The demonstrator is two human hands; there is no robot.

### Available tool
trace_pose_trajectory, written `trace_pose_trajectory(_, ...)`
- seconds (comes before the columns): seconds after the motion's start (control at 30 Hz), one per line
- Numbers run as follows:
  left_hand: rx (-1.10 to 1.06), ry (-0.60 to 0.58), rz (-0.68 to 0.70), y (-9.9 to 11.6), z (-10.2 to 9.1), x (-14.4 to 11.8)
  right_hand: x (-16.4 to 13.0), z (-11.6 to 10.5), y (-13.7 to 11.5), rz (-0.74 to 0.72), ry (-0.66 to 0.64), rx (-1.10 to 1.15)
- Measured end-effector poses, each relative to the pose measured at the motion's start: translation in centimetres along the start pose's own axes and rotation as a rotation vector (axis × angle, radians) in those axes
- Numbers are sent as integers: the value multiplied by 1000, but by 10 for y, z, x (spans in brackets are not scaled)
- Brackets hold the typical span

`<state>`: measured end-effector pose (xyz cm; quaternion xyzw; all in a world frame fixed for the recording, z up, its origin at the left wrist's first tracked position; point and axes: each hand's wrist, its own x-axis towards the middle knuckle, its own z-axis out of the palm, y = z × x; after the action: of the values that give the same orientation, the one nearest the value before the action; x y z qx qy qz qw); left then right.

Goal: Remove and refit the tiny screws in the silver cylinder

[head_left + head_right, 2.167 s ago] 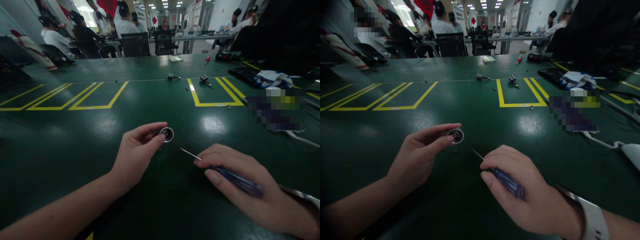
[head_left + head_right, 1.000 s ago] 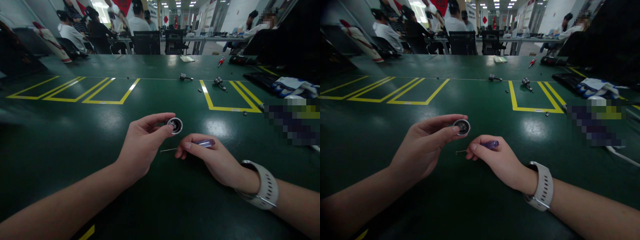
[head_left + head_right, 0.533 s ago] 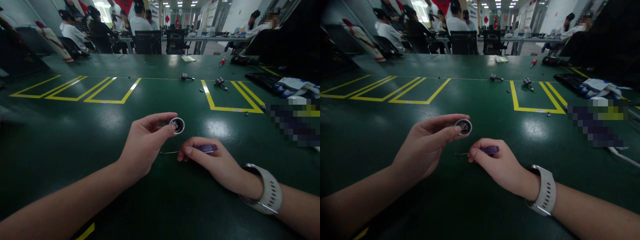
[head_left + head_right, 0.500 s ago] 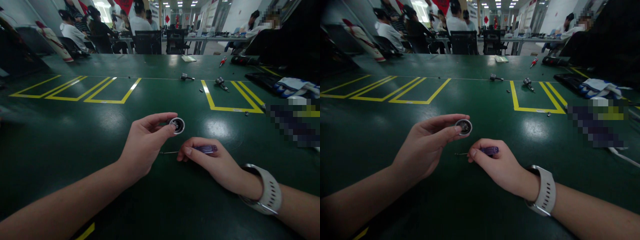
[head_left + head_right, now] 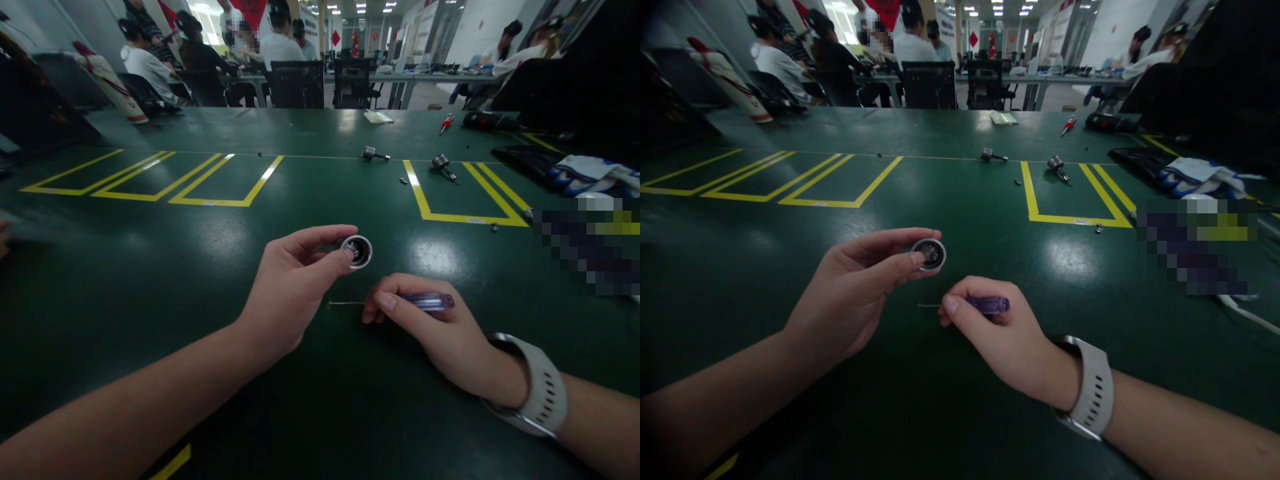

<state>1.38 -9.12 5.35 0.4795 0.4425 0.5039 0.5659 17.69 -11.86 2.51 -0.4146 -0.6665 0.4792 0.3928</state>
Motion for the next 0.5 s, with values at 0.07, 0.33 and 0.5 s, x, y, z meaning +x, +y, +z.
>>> trace_pose_trajectory(0.07, -8, 0, -6, 0, 0, 0, 0, 0, 0, -7, 0, 3)
trace_pose_trajectory(0.33, 8, -37, -27, -8, 0, 0, 0, -2, -2, 25, 17, -117)
trace_pose_trajectory(0.5, 9, -61, -23, -11, -1, -2, 0, -1, -1, -11, 37, -113)
